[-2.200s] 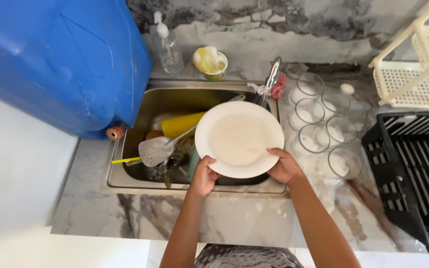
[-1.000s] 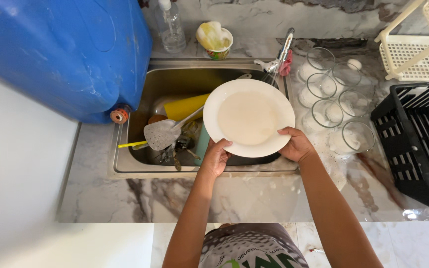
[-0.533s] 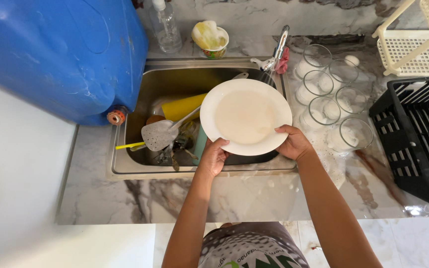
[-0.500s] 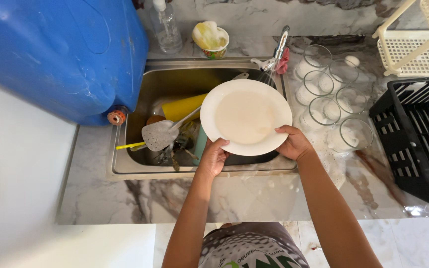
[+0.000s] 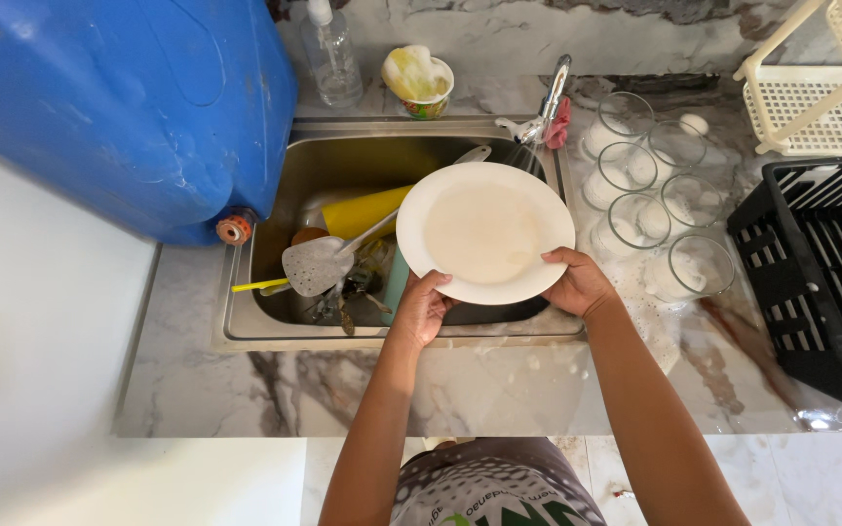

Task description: The person washes plates, glasses, and a water bottle by hand in a sink using a sponge and rinsing them with water from a tap.

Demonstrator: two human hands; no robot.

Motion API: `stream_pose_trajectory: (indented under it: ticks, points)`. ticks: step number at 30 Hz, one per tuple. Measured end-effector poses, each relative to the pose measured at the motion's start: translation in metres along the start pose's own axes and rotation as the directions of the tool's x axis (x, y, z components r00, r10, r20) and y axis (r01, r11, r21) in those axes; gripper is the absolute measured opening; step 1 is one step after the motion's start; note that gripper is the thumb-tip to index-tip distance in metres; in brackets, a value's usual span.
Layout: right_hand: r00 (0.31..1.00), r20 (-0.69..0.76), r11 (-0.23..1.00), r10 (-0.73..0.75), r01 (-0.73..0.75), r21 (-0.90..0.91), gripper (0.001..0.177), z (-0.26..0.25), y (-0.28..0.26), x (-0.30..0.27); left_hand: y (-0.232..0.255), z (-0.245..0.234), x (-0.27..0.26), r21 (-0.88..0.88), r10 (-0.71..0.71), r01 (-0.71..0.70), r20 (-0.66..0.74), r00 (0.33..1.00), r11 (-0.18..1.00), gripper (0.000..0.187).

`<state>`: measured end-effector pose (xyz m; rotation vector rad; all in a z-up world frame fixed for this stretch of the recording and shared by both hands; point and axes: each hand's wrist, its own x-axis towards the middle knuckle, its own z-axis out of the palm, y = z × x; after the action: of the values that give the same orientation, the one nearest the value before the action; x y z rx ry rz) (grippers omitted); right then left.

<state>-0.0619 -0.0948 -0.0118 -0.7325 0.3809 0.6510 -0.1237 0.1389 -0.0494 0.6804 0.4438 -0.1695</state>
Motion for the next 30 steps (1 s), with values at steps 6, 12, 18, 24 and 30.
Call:
stream_pose_trajectory:
  ticks: [6,12,18,24,30]
  points:
    - [1.0,-0.004,1.0,0.006,-0.006,0.001,0.047,0.0047,-0.0008,-0.0018,0.0008,0.0017,-0.0013,-0.001,-0.005,0.005,0.0,1.0,1.0,0.056]
    - [1.0,-0.004,1.0,0.022,-0.022,0.014,0.046,0.0006,-0.0004,0.0013,0.002,0.0022,-0.0021,-0.019,-0.009,0.01,0.004,1.0,1.0,0.057]
    - [1.0,0.0,1.0,0.014,-0.014,0.008,0.047,0.0027,-0.0011,-0.0012,0.001,0.0013,0.0002,-0.013,-0.012,0.012,0.012,1.0,1.0,0.056]
    - [1.0,0.01,1.0,0.01,-0.01,0.004,0.049,0.0082,-0.0016,-0.0044,0.001,0.0023,-0.0009,-0.023,-0.002,0.002,0.01,1.0,1.0,0.056]
    - [1.0,0.01,1.0,0.008,-0.008,-0.01,0.05,0.0029,-0.0014,-0.0017,0.0013,0.0033,-0.0019,-0.003,-0.004,0.004,0.022,1.0,1.0,0.053]
